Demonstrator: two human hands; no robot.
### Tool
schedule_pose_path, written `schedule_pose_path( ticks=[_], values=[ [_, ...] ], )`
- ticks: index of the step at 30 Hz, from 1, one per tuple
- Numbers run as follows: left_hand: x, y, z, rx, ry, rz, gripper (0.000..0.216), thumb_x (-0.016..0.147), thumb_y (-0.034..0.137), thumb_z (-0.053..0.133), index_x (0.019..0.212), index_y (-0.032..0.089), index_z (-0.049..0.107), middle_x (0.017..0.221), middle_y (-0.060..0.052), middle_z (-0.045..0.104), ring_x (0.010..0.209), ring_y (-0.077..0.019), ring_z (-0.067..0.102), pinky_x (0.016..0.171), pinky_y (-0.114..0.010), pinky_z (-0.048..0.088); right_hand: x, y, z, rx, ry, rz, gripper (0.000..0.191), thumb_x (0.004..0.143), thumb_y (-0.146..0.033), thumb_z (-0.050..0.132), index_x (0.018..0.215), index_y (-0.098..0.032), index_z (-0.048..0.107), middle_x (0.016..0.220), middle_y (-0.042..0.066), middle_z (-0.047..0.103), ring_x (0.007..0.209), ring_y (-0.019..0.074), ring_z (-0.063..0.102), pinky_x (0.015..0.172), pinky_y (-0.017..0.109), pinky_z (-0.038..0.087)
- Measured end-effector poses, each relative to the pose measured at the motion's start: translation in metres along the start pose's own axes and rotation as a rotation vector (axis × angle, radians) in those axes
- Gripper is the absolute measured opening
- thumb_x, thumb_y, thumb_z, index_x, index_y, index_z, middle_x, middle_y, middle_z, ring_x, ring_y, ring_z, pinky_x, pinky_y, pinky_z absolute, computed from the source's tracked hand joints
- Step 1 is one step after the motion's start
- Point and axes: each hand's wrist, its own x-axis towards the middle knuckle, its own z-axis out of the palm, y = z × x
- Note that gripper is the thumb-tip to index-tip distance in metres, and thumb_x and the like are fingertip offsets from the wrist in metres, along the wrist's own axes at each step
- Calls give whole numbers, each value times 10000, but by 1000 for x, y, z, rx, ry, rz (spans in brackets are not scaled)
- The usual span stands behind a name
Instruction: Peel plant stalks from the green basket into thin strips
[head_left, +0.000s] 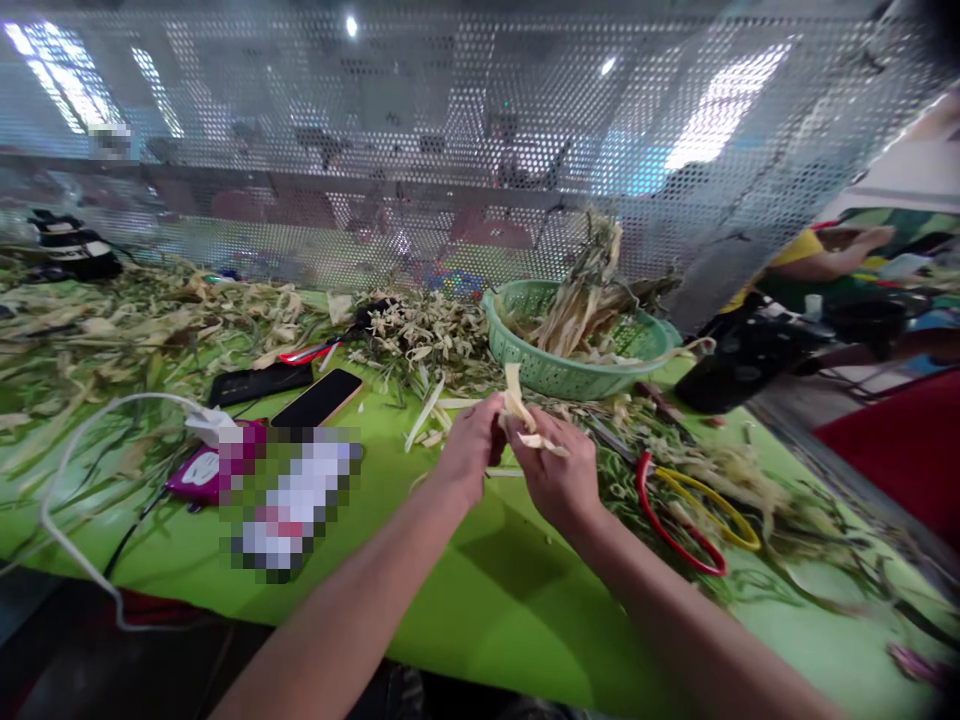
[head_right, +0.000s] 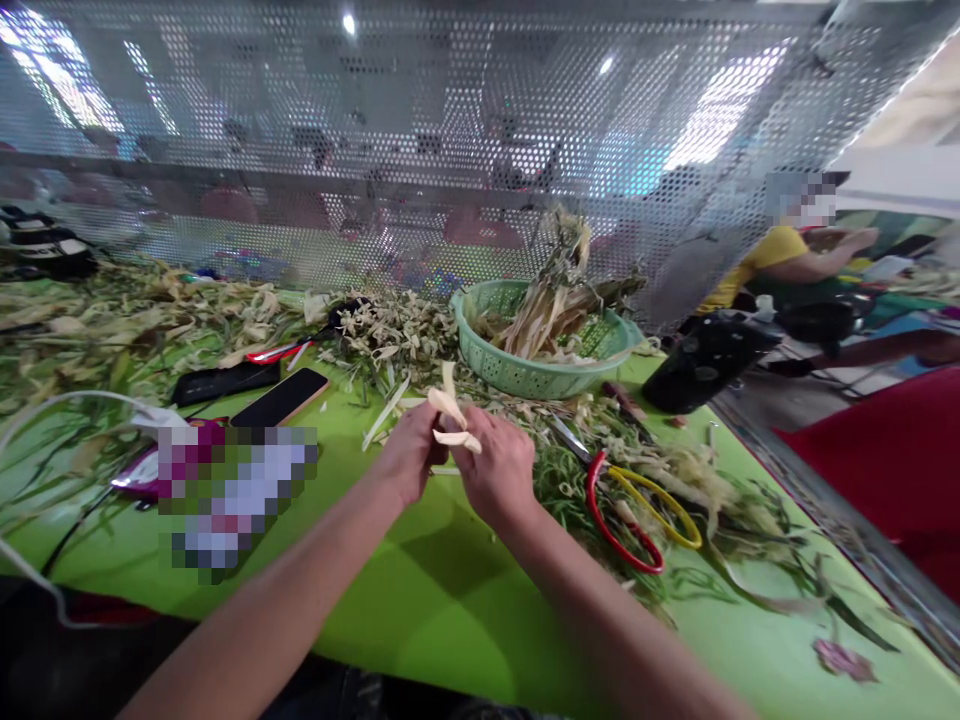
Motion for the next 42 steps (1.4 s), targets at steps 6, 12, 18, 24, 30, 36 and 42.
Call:
schedule_pose_path(
  ticks=[6,12,18,24,30,36,42],
  values=[
    [10,4,-12,105,-129,-1,383,811,507,558,644,183,442,540,55,406,434,-53,236,463,-236,131,9,9,-4,428,69,441,426,903,-497,499,600,-207,423,506,-47,361,458,99,316,460,248,252],
    [-1,9,-11,359,-370,102,409,817,566,553,788,162,616,583,35,430,517,-79,302,517,-243,211,16,29,-5,967,147,624,375,809,-514,639,665,-204,484,611,-48,391,518,92,338,470,220,298],
    [15,-4,-19,423,-418,130,439,833,582,508,827,158,620,580,42,385,514,-82,318,493,-239,194,17,30,-7,1060,156,638,303,795,-494,665,737,-199,627,656,-27,490,537,99,388,467,230,311],
    [13,0,-24,575,-374,144,430,871,569,444,814,173,603,622,35,395,528,-92,324,503,-243,229,22,33,-13,1152,246,686,298,723,-493,733,713,-210,639,726,-11,540,617,113,467,524,223,395],
    [14,-5,-20,533,-315,226,402,879,552,444,745,184,534,679,19,465,591,-105,376,557,-244,276,16,19,-9,1160,-25,626,291,776,-492,684,800,-206,635,776,-2,546,635,114,473,552,228,396],
    [16,-10,-17,362,-195,196,398,874,540,471,689,189,448,610,41,348,545,-94,296,537,-253,231,12,12,-9,621,-7,414,271,895,-461,538,826,-204,589,671,-23,493,578,121,421,536,247,332],
    [13,-8,-13,281,-87,162,381,854,485,511,631,182,449,556,53,332,508,-81,267,521,-248,220,4,4,-4,319,-71,262,333,919,-432,465,687,-203,538,595,-7,517,551,145,465,556,265,348]
  ],
)
